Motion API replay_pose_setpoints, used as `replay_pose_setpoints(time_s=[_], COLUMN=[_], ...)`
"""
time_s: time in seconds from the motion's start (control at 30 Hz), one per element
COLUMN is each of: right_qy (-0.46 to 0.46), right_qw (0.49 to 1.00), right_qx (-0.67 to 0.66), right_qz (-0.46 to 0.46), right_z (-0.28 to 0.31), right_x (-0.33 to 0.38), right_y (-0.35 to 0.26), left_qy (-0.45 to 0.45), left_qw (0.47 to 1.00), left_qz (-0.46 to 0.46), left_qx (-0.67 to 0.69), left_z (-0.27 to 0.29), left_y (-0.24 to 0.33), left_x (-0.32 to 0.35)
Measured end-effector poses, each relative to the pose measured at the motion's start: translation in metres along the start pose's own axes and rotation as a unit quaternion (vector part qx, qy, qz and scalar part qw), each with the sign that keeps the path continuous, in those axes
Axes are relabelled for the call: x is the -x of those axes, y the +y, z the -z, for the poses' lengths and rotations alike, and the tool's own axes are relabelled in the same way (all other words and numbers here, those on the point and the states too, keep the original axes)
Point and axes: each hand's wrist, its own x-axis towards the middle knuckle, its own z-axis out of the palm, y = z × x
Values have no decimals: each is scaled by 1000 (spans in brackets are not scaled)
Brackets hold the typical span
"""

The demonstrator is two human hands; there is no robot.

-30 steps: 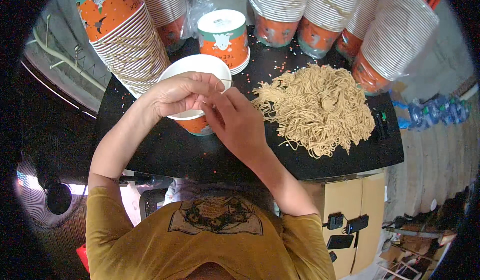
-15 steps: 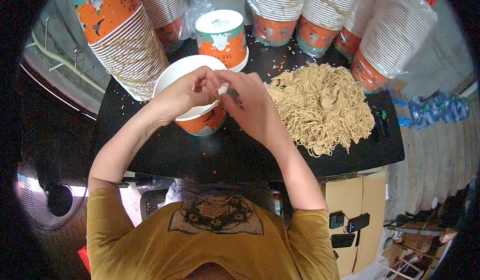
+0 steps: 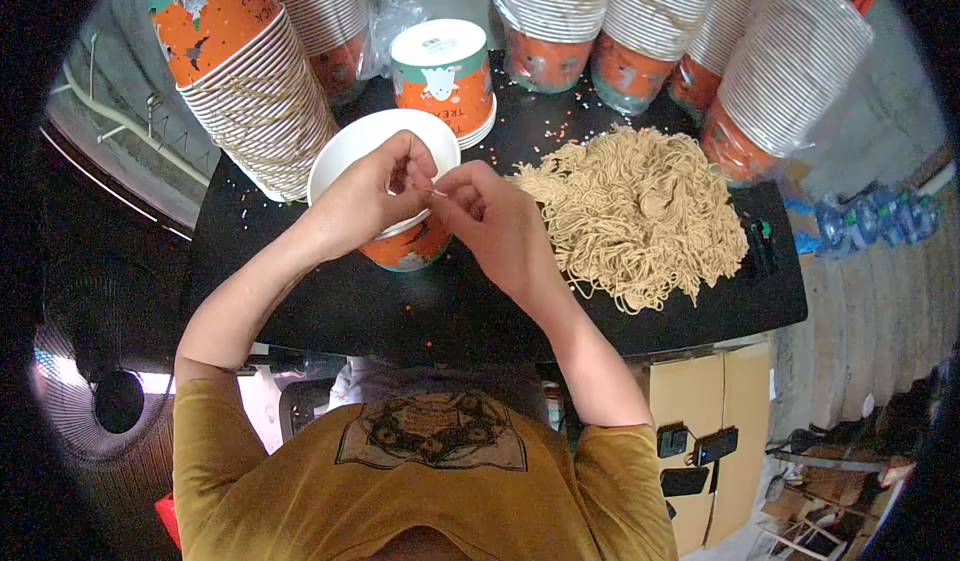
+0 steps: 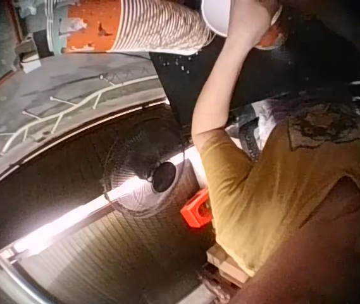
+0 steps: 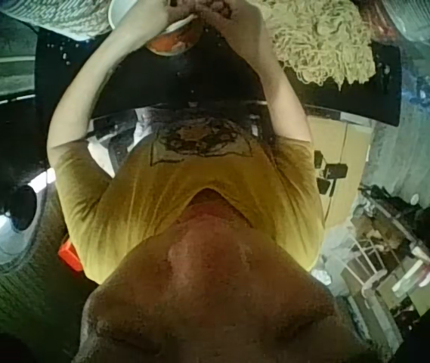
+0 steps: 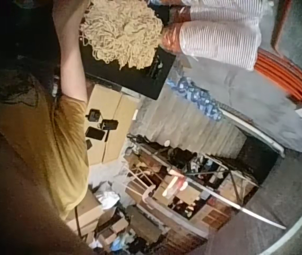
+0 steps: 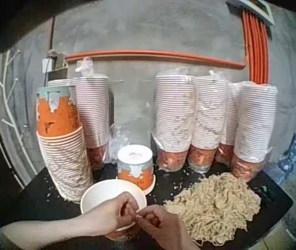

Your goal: Attaching elastic rubber bands to decorated paper buckets.

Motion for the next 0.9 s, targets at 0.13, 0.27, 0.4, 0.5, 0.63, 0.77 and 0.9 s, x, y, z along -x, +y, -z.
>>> replay_pose_setpoints(time_s=[0.13,0.27,0.4,0.5,0.63,0.77,0.9], right_qy=[21,28,39,44,51,59,62], right_qw=[1000,999,999,999,999,998,998], right_qx=[-19,-20,0,3,10,12,11], right_qz=[-4,-3,-6,-4,-6,-2,5], right_z=[-2,-4,-5,-6,-7,-10,-10], right_x=[-1,-3,-3,-2,-1,-1,-2], right_y=[5,8,10,6,4,10,13], left_qy=[3,13,39,87,101,92,86], left_qw=[1000,999,998,995,992,991,983], left_qz=[-30,-37,-43,-29,-3,-28,-76], left_qx=[-9,10,23,-36,-76,-97,-146], left_z=[0,2,5,8,2,-3,-5], left_y=[-2,-1,-10,-8,1,3,-2], left_x=[2,2,1,9,24,23,14])
